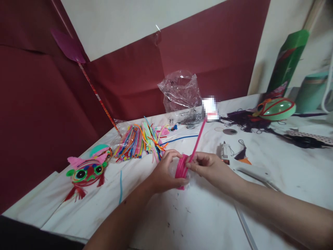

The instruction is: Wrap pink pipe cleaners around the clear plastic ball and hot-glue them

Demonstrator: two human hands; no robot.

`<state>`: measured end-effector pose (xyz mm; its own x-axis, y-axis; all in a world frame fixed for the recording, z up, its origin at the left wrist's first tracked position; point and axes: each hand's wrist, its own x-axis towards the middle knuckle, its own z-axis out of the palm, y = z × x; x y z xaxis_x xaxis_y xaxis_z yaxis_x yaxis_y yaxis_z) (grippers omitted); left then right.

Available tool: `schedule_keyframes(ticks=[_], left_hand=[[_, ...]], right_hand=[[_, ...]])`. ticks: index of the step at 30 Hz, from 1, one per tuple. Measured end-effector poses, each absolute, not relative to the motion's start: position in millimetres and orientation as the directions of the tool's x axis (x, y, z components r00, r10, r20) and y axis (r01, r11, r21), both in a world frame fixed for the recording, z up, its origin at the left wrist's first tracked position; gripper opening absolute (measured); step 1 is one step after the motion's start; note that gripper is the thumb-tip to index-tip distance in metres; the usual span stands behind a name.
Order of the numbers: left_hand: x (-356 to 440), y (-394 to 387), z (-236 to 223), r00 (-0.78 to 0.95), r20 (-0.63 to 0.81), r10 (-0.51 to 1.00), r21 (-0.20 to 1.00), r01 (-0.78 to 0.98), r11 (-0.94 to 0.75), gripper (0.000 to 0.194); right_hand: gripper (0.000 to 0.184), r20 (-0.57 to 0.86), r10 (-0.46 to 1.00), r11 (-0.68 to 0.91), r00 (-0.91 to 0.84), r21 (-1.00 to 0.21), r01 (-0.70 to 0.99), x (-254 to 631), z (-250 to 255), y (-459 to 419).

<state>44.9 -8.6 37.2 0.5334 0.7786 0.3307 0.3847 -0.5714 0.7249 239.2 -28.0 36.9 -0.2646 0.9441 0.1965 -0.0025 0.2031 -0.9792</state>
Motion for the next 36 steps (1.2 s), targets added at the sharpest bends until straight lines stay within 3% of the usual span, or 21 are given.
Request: schedule_keyframes(ticks=[7,16,31,36], left_hand=[[47,-10,36,0.529,0.355,0.771,0.704,0.391,-0.592,0.061],[47,-9,32,0.532,0.401,0.746,0.676,0.378,-0.633,0.057],[49,-11,34,0.511,0.402,0.76,0.671,0.4,-0.624,0.05],[49,-12,35,0.498,0.384,0.777,0.687,0.408,-0.601,0.057]], right_hand=[[0.024,0.171,0.954,0.158,-0.246,-0.985,-0.072,242,34,-24],[0.031,0.134,0.961,0.13,-0.241,-0.991,-0.033,239,40,-28],[0.026,0.138,0.963,0.14,-0.232,-0.99,-0.007,240,31,-23],[0.021,0.138,0.963,0.142,-0.23,-0.99,0.001,240,29,-23]])
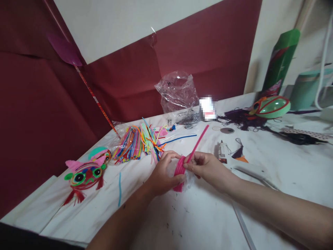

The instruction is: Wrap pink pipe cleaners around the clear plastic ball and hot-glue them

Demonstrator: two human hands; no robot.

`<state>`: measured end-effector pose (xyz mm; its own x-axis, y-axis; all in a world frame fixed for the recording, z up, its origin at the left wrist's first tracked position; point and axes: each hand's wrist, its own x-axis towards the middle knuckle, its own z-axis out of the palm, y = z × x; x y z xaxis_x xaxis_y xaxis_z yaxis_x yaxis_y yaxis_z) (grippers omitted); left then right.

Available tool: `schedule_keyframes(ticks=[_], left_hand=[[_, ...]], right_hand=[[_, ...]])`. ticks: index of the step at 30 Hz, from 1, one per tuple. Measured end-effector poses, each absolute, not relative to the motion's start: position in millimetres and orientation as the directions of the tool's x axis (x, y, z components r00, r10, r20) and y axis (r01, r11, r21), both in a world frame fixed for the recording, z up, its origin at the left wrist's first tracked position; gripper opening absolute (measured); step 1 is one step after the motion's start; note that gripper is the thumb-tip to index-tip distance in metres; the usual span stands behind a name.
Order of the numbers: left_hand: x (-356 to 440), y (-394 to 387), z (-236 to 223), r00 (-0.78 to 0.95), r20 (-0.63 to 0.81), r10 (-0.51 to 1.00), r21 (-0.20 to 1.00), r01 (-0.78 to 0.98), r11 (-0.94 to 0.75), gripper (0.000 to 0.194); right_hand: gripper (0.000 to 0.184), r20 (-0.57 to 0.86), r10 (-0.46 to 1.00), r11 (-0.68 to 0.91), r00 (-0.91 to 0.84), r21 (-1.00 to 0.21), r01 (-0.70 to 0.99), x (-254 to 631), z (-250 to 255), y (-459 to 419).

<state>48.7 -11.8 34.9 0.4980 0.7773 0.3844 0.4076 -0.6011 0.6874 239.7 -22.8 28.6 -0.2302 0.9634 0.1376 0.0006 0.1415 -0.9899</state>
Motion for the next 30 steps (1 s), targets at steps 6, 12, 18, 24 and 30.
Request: schedule_keyframes(ticks=[6,12,18,24,30], left_hand=[[49,-15,39,0.495,0.294,0.818,0.77,0.385,-0.509,0.061],[47,-15,39,0.508,0.285,0.813,0.775,0.377,-0.507,0.067],[45,-13,41,0.501,0.239,0.832,0.811,0.368,-0.455,0.069],[46,-14,42,0.481,0.172,0.86,0.875,0.327,-0.358,0.07],[49,-19,48,0.465,0.124,0.877,0.875,0.366,-0.317,0.064]], right_hand=[[0.026,0.075,0.971,0.026,-0.228,-0.977,-0.213,240,31,-22],[0.034,0.038,0.97,-0.041,-0.239,-0.948,-0.316,241,35,-22],[0.033,0.145,0.959,0.079,-0.242,-0.961,-0.264,244,37,-24],[0.038,0.124,0.962,0.065,-0.244,-0.97,-0.234,242,35,-23],[0.035,0.085,0.97,0.031,-0.226,-0.972,-0.235,240,29,-22]])
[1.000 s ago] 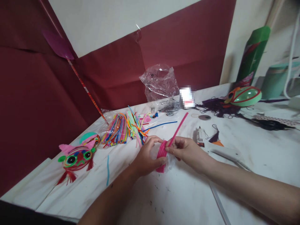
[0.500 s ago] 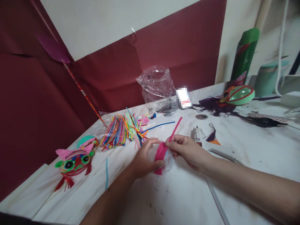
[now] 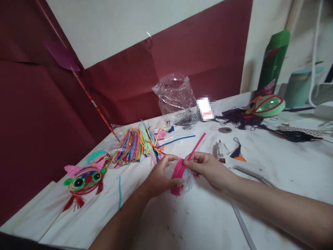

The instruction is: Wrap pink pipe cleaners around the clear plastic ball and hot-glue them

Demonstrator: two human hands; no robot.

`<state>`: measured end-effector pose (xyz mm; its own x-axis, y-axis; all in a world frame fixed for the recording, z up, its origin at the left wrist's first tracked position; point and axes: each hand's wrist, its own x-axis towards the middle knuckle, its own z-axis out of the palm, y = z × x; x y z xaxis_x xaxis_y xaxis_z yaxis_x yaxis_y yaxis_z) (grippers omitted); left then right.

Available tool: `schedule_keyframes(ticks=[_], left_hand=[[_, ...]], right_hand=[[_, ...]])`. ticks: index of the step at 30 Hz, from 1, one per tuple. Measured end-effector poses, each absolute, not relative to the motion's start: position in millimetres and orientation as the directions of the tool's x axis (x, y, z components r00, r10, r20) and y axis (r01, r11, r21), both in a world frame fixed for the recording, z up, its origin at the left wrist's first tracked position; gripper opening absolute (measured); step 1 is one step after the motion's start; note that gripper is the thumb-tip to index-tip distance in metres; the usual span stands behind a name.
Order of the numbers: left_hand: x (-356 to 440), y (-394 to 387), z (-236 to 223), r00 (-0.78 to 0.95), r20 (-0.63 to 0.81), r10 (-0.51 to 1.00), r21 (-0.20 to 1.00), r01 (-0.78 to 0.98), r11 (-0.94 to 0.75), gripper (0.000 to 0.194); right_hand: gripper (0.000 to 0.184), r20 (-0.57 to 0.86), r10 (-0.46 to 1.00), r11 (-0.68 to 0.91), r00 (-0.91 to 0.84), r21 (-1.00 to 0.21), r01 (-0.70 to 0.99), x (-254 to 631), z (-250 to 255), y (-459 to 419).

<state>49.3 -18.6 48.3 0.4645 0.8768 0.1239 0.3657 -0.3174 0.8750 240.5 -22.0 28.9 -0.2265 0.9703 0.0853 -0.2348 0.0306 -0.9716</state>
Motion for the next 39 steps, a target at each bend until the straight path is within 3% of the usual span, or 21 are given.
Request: schedule_keyframes(ticks=[13,21,24,29,31,39], left_hand=[[47,-17,42,0.439,0.203,0.875,0.849,0.366,-0.381,0.056],[49,-16,35,0.413,0.359,0.837,0.721,0.447,-0.53,0.062],[48,-15,40,0.42,0.323,0.848,0.714,0.48,-0.51,0.064],[50,-20,54,0.415,0.103,0.904,0.797,0.509,-0.325,0.066],[50,-21,55,0.411,0.08,0.908,0.805,0.511,-0.302,0.066],[42,-8,35,0.449,0.357,0.819,0.664,0.495,-0.56,0.072]], right_hand=[[0.028,0.053,0.975,0.002,-0.214,-0.972,-0.234,237,20,-22],[0.036,0.064,0.979,0.002,-0.193,-0.951,-0.308,239,24,-23],[0.036,0.065,0.977,-0.004,-0.204,-0.948,-0.318,238,24,-23],[0.034,0.067,0.974,-0.007,-0.216,-0.946,-0.324,237,22,-22],[0.034,0.069,0.975,-0.005,-0.213,-0.944,-0.328,237,22,-22],[0.033,0.08,0.983,0.019,-0.165,-0.94,-0.34,239,19,-21]])
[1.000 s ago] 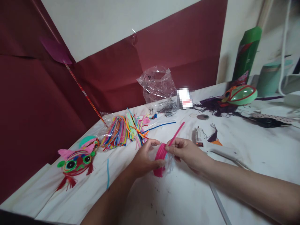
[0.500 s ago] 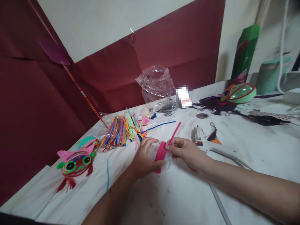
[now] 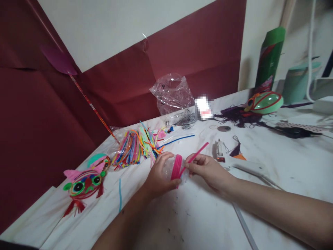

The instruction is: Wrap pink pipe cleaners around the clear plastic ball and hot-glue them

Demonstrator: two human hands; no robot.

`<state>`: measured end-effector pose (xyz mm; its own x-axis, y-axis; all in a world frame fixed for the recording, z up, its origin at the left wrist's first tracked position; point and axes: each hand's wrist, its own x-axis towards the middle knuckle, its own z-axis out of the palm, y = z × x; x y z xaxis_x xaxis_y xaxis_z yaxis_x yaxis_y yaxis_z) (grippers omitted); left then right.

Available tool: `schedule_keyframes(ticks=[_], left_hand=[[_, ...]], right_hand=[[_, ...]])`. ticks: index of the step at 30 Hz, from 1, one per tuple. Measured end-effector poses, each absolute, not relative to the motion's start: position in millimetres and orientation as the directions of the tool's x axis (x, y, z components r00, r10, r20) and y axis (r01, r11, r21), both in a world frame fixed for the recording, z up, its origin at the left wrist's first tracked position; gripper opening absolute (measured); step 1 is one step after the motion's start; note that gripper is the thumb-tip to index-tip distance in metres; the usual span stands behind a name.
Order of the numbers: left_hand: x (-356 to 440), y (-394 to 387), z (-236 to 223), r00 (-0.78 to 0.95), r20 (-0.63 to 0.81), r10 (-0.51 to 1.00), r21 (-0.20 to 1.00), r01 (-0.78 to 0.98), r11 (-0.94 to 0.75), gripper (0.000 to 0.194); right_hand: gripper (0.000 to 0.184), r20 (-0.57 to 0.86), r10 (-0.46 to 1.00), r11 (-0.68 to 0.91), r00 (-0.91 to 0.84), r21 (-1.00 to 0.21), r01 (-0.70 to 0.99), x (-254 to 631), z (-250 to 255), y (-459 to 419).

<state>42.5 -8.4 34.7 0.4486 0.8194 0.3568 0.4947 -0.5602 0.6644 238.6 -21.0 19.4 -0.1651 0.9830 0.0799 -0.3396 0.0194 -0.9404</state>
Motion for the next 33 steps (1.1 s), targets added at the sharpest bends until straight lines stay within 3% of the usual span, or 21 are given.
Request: schedule_keyframes(ticks=[8,18,25,33], left_hand=[[42.8,-5.5,30.8,0.476,0.406,0.78,0.624,0.48,-0.617,0.071],[50.5,-11.9,35.1,0.378,0.416,0.827,0.687,0.465,-0.558,0.056],[49.6,-11.3,33.8,0.386,0.428,0.818,0.679,0.459,-0.572,0.055],[50.0,-11.6,34.3,0.377,0.385,0.843,0.714,0.457,-0.53,0.059]], right_hand=[[0.027,0.148,0.973,0.126,-0.176,-0.984,-0.127,242.2,15.3,-18.7],[0.025,0.134,0.969,0.111,-0.209,-0.987,-0.12,236.3,17.3,-23.5],[0.034,0.148,0.969,0.111,-0.2,-0.976,-0.186,239.9,17.7,-19.8],[0.037,0.119,0.977,0.094,-0.176,-0.985,-0.142,239.2,19.8,-21.0]])
